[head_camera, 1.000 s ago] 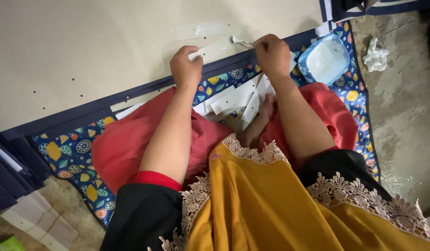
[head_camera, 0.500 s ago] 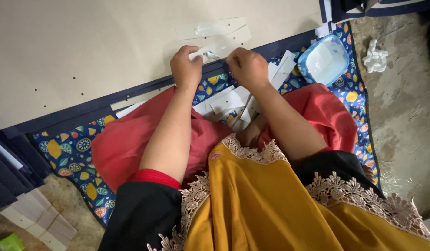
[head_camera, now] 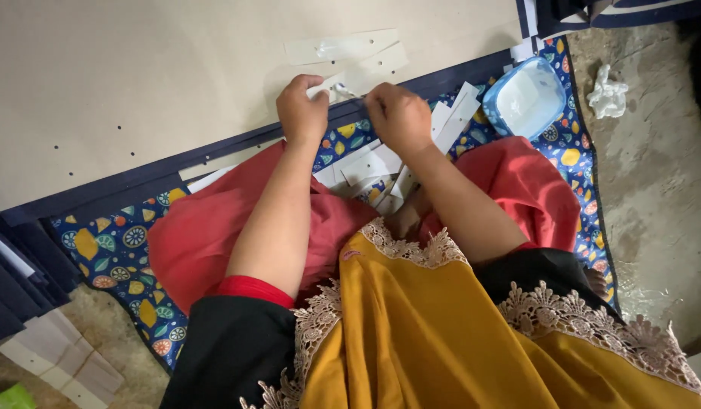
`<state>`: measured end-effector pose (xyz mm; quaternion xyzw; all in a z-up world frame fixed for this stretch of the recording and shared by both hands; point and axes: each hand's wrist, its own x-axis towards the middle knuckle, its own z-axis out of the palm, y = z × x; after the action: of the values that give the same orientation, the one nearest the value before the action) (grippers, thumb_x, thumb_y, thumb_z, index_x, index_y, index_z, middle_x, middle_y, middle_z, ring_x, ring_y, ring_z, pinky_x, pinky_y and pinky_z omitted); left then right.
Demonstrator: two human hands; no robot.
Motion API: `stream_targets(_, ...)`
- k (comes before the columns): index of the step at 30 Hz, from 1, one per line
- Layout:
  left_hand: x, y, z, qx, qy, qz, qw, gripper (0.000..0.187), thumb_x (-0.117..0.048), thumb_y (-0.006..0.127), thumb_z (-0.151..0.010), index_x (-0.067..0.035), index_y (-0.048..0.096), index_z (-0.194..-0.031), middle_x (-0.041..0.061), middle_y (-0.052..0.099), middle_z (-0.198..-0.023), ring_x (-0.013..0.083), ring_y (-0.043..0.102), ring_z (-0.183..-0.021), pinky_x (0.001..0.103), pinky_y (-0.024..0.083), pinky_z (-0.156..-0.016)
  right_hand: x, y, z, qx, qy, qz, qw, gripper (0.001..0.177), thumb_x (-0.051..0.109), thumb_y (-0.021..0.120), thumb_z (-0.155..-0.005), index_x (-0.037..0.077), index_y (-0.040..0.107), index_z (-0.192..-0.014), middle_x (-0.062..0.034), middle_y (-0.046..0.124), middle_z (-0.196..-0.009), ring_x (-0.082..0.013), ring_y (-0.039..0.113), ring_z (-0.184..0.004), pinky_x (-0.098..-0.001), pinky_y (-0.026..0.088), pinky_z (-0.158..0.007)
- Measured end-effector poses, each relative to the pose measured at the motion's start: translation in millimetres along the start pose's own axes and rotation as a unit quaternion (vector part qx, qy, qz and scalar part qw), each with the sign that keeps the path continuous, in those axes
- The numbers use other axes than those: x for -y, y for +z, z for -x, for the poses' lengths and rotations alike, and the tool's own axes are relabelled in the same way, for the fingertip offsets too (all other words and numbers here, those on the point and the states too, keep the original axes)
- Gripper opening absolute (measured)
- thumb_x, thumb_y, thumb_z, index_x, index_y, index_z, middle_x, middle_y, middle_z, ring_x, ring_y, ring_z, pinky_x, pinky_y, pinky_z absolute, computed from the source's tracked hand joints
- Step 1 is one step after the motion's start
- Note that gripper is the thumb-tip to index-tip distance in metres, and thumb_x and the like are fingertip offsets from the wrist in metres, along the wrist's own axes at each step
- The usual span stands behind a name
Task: The person assembles paper bags by applying adhesive to white structural strips, pressing them onto blue paper sheets, and folding the sheets to form the bags.
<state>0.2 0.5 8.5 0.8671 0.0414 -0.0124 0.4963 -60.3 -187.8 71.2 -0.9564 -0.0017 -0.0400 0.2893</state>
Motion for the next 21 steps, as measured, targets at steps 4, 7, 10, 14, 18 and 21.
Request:
stream_targets(4,2.0,2.0,1.0,-0.005,0.015,0.0,1.0,0.017,-0.01,0.074,-0.083,-0.011,0.079,-0.099,0.004,0.08,-0.101,0.0259,0.075,-0.099,0.04,0.061,-0.085,0.0,-0.5,2.8,0.014,-0.007,0.007,1.0,0.012,0.02,0.062,-0.098,0.016,0.073,-0.095,-0.0035,0.072,-0.077,-0.0284,0.066,-0.06,-0.0434,0.045,-0.045)
stream_targets(7,3.3,2.1,-0.6,-0.007,0.012,-0.006,1.0,0.017,-0.009,0.074,-0.082,-0.011,0.079,-0.098,0.004,0.081,-0.101,0.0252,0.076,-0.098,0.039,0.06,-0.085,0.6,-3.7,3.4,0.035,0.01,0.002,0.999,0.016,0.021,0.06,-0.1,0.015,0.075,-0.098,-0.0039,0.075,-0.083,-0.0287,0.069,-0.066,-0.044,0.047,-0.049)
stream_targets(10,6.8,4.4,-1.2,-0.003,0.005,-0.008,1.0,0.019,-0.012,0.072,-0.082,-0.013,0.079,-0.099,0.003,0.081,-0.101,0.0247,0.076,-0.098,0.038,0.059,-0.087,-0.6,0.8,0.6,0.01,-0.023,0.002,1.0,0.013,0.022,0.062,-0.1,0.014,0.072,-0.094,-0.0051,0.074,-0.08,-0.0306,0.067,-0.063,-0.0447,0.045,-0.047)
stream_targets(14,5.7,3.4,-1.4,-0.011,0.014,0.0,1.0,0.018,-0.01,0.073,-0.08,-0.013,0.079,-0.097,0.003,0.081,-0.099,0.0247,0.076,-0.096,0.038,0.059,-0.086,-1.4,10.4,-10.5,-0.024,-0.029,0.037,0.999,0.012,0.023,0.061,-0.099,0.016,0.069,-0.093,-0.0045,0.07,-0.073,-0.0302,0.065,-0.059,-0.0447,0.043,-0.045)
stream_targets(18,0.4,0.0,0.7,-0.006,0.017,0.0,1.0,0.016,-0.008,0.074,-0.081,-0.015,0.078,-0.095,0.001,0.08,-0.098,0.0229,0.075,-0.096,0.038,0.058,-0.086,-20.3,18.7,-14.7,-0.068,-0.032,0.068,0.995,0.016,0.023,0.06,-0.101,0.014,0.072,-0.093,-0.0066,0.07,-0.07,-0.0307,0.064,-0.055,-0.0441,0.042,-0.041)
stream_targets(21,11.3,6.7,-1.8,-0.016,0.032,0.005,0.999,0.018,-0.008,0.07,-0.079,-0.015,0.077,-0.094,0.0,0.08,-0.098,0.0221,0.075,-0.094,0.037,0.058,-0.084,-31.9,5.2,-13.5,-0.044,0.016,0.063,0.997,0.017,0.021,0.057,-0.102,0.011,0.069,-0.094,-0.0065,0.066,-0.065,-0.0282,0.057,-0.046,-0.0426,0.039,-0.036)
